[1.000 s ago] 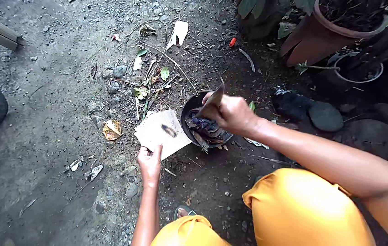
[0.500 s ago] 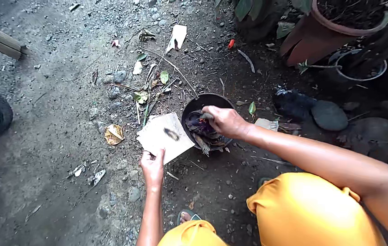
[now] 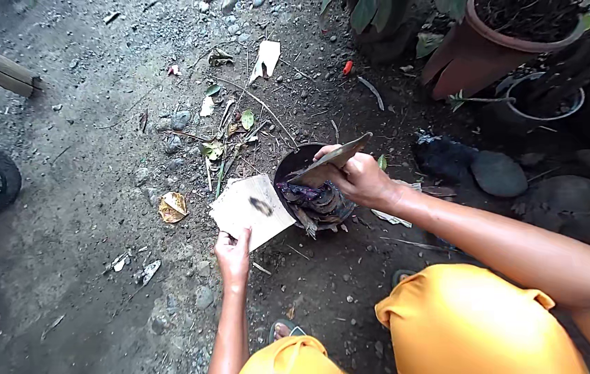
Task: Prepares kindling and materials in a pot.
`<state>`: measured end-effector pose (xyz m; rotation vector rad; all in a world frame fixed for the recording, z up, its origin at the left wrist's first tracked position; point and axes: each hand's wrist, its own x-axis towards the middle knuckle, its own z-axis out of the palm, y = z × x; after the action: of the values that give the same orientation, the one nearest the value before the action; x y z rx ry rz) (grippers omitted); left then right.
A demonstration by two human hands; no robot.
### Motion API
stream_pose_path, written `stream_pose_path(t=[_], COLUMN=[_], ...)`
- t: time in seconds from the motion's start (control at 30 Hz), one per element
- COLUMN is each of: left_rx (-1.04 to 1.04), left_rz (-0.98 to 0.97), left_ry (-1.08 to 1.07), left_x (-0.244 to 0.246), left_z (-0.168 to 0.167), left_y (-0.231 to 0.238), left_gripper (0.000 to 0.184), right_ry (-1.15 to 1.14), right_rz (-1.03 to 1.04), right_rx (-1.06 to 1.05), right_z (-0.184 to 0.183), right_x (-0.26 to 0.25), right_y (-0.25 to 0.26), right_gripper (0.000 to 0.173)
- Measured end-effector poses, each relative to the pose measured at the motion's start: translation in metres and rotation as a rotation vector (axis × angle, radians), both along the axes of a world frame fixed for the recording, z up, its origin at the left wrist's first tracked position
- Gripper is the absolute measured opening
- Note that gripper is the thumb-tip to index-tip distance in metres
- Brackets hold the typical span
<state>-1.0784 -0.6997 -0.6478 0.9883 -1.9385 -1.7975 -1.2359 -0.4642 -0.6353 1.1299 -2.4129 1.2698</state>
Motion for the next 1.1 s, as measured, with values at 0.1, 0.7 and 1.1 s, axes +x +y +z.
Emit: stream_pose_path(t=[0.1,0.7,1.1], left_rx=[-0.011,-0.062,-0.025], left_rz=[0.03,0.094,0.092], left_ry=[0.004,0.03,0.019], left_x=[0.002,0.007,-0.001], left_z=[0.001,-0.002,-0.005], left_y=[-0.001,-0.015,-0.008], left_gripper=[0.016,0.012,0.016], right_ry=[-0.011,0.108,-0.012], right_rz=[0.023,0.596,0.59], right_rx=[-0.091,0.331,0.304], right_z=[-0.012,-0.004,0.007], right_x=[-0.009,-0.036,-0.04], right_y=[-0.015,-0.05,-0.024], right_gripper=[0.024,0.028,0.035])
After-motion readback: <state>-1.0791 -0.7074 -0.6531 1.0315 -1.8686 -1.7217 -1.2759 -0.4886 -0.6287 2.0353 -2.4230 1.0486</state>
